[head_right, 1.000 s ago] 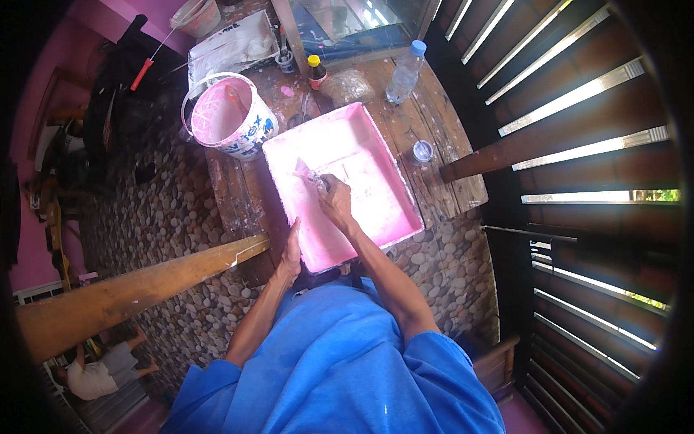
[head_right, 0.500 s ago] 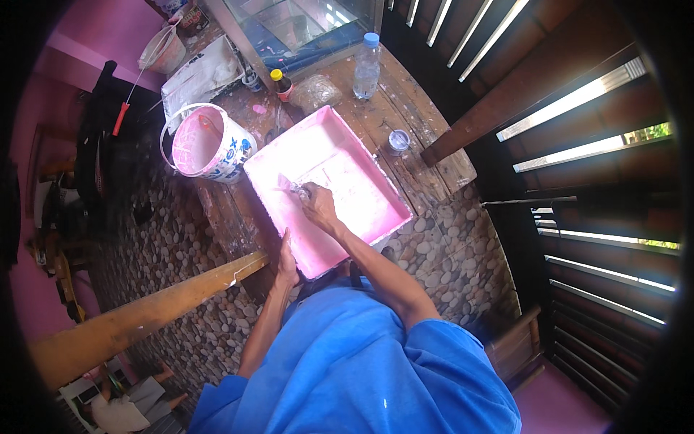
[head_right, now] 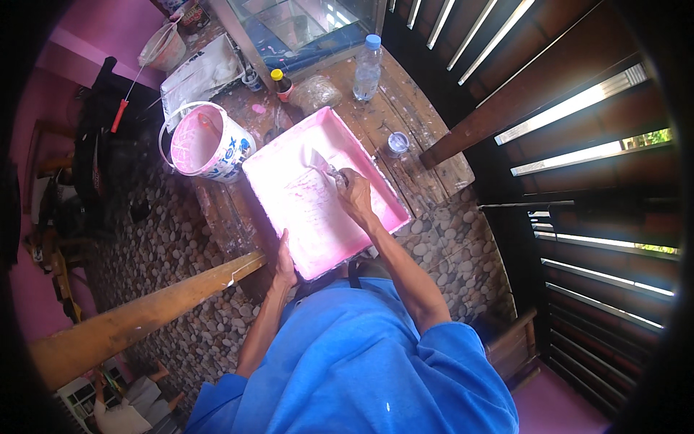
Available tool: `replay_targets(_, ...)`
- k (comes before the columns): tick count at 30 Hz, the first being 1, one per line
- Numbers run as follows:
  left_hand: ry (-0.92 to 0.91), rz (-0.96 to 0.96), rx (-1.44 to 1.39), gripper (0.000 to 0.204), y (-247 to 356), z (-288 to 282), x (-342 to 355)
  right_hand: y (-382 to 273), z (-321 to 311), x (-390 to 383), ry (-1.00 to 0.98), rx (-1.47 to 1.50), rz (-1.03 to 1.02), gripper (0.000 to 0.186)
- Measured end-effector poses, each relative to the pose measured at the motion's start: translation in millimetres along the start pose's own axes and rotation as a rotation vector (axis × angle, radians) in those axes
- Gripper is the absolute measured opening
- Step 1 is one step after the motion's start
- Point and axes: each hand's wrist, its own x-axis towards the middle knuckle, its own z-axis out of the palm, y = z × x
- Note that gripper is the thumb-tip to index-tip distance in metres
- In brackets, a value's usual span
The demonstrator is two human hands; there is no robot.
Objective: The person mixes pink and white paint in a tray using a scraper and then pours water from a bottle into the mixture.
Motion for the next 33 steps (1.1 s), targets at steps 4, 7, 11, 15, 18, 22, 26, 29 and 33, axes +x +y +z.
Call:
replay_targets(4,0.027,0.003,0.003,0.066,1.9,-1.5,-0.6,-11.7,3.2,-2.2,0.129,0.002,0.035,0.02)
replay_targets(7,0.017,0.002,0.001,0.066,0.8,-2.5,0.7,-5.1,2.6,0.2,0.207,-0.124,0.003,0.019)
replay_targets(11,0.057,0.002,0.014,0.066,1.8,2.3,-1.2,-11.9,-2.7,2.8,0.053,-0.012,0.025,0.02)
replay_targets(15,0.062,0.012,0.01,0.065,1.3,-1.5,0.3,-27.7,-21.8,21.6,0.159,-0.089,-0.081,0.017)
replay_targets(18,0.081,-0.017,0.018,0.065,11.0,9.2,-7.4,-30.7,-39.7,45.7,0.099,-0.286,-0.174,0.018)
replay_targets(22,0.017,-0.027,-0.026,0.065,-0.9,-3.4,1.8,-37.1,-46.1,80.8,0.012,-0.283,-0.208,0.017)
replay_targets(26,0.006,-0.031,-0.052,0.066,-4.0,-9.7,3.9,-56.9,-33.7,101.8,-0.062,-0.331,-0.362,0.016)
replay_targets(29,0.025,-0.026,-0.003,0.07,-5.9,-10.7,6.5,-60.8,-17.4,115.4,-0.219,-0.421,-0.467,0.012)
replay_targets(33,0.131,-0.079,0.079,0.07,18.4,15.0,-8.7,-72.5,5.5,112.3,-0.333,-0.498,-0.61,0.012)
